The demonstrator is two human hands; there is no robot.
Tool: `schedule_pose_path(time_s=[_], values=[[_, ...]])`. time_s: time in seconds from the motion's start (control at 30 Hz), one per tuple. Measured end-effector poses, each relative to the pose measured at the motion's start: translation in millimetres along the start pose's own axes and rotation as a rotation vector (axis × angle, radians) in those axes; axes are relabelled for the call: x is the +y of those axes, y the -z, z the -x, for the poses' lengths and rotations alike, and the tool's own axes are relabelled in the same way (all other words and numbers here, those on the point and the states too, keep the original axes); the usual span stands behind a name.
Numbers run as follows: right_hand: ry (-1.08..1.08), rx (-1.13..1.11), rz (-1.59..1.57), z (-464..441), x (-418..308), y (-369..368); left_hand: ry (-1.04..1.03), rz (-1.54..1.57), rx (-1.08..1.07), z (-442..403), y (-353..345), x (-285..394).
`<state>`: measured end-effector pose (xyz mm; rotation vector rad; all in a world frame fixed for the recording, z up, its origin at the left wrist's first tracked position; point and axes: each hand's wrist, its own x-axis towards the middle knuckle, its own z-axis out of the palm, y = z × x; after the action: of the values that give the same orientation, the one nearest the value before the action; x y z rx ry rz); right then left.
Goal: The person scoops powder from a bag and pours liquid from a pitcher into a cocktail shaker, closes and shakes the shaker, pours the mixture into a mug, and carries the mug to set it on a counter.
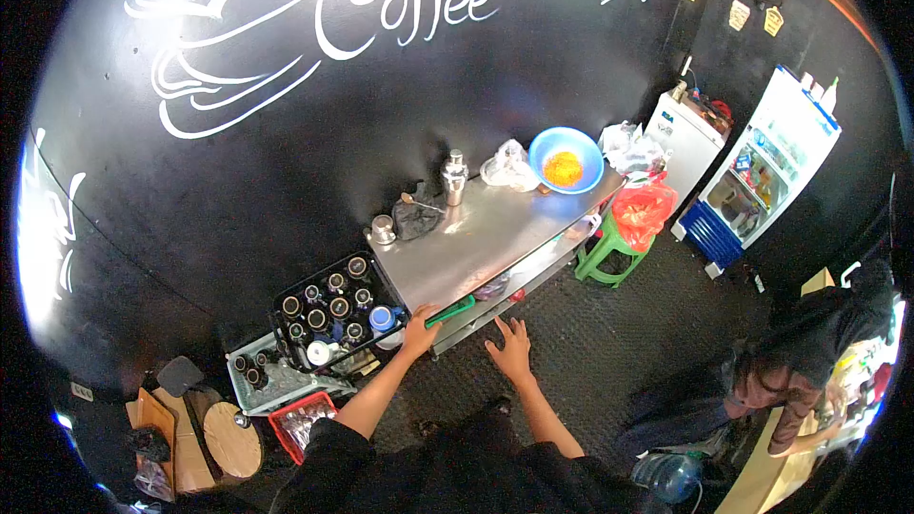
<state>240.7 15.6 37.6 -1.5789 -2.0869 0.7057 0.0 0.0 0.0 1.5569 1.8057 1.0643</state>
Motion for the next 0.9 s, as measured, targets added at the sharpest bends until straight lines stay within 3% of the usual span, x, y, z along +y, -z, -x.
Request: schedule_pose_path(time_s=[0.07,0.1,0.23,0.3,0.37,0.57,0.8,0.9], values=[[-0.002,-0.034,-0.009,-16.7,14.2,5.5,-0.04,0.068,0.077,-16.5,-5.3,13.4],[-0.049,-0.087,-0.053,29.4,21.1,12.2,0.018,0.028,0.032,28.8,-6.8,24.8],[-0.015,-0.252,-0.001,-13.7,56.5,60.8,0.011,0.135,0.143,-19.4,-41.0,63.5],[-0.018,-0.293,0.036,-29.5,77.3,87.1,0.192,0.194,0.158,-34.1,-58.8,90.0],[0.016,-0.323,0.024,-47.3,104.3,106.7,0.135,0.206,0.176,-55.9,-77.7,102.8],[0.039,-0.269,-0.081,-121.2,172.5,160.8,0.072,0.254,0.218,-120.1,-127.8,136.3],[0.205,-0.183,-0.223,-227.0,184.9,175.3,0.105,0.267,0.245,-191.3,-128.2,141.5],[0.162,-0.111,-0.22,-273.6,184.5,174.6,0.112,0.248,0.236,-235.2,-127.5,125.9]])
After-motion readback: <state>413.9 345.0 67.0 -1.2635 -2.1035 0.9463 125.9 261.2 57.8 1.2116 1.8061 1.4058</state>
